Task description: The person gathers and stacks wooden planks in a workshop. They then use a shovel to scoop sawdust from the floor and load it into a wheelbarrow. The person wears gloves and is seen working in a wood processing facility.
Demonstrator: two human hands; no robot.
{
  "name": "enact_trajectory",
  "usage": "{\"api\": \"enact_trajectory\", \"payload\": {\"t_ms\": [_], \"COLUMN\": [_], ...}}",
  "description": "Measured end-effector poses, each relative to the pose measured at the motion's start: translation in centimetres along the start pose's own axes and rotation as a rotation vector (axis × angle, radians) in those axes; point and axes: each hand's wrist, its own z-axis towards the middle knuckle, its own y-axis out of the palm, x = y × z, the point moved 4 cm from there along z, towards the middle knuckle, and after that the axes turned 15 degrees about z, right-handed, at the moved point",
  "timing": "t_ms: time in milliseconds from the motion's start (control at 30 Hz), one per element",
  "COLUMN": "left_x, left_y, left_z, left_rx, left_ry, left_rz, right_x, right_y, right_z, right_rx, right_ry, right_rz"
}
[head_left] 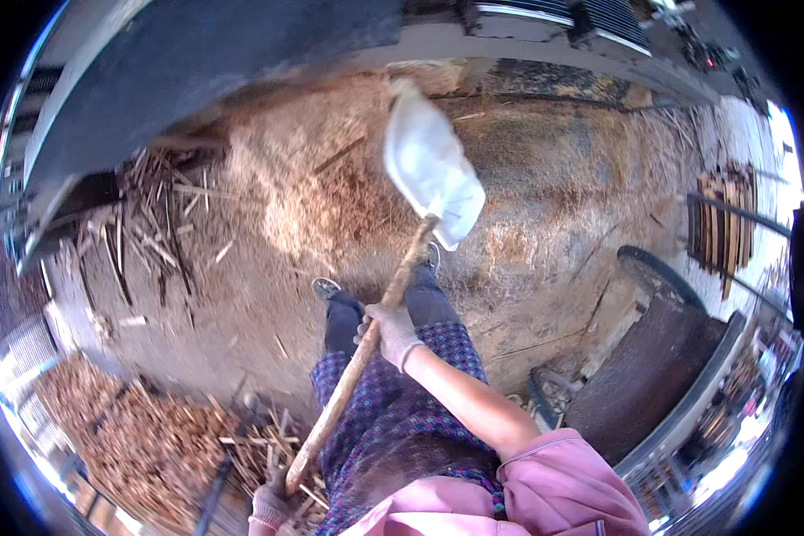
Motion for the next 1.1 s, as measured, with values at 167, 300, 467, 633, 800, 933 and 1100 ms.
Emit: {"api": "enact_trajectory", "payload": {"t_ms": [167,300,467,633,800,933,1100], "left_x": [3.1,7.7,6.1,5.7,9.0,12.4,17.3], "left_y": [9.7,15.7,22.7,32.8,38.8,41.6,42.4], "left_z": [0.1,-1.3,-7.9,-12.1,-15.4,-15.3,-13.6], "left_rx": [0.337,0.296,0.244,-0.031,-0.251,-0.393,-0.524], "left_ry": [-0.005,-0.012,-0.075,-0.24,-0.386,-0.488,-0.573], "left_rz": [0.177,0.057,-0.432,-0.54,-0.59,-0.607,-0.592], "right_x": [-4.1,-4.3,2.9,9.7,13.9,18.4,20.2], "right_y": [-9.4,-14.3,-22.0,-28.2,-34.0,-42.2,-46.3], "right_z": [-0.6,1.1,-1.7,-6.2,-3.2,-1.0,0.0], "right_rx": [0.205,0.405,0.146,-0.034,0.358,0.468,0.545], "right_ry": [-0.195,-0.456,-0.065,0.353,0.246,0.462,0.474], "right_rz": [-0.042,-0.683,-0.431,-0.109,-0.516,-0.39,-0.68]}}
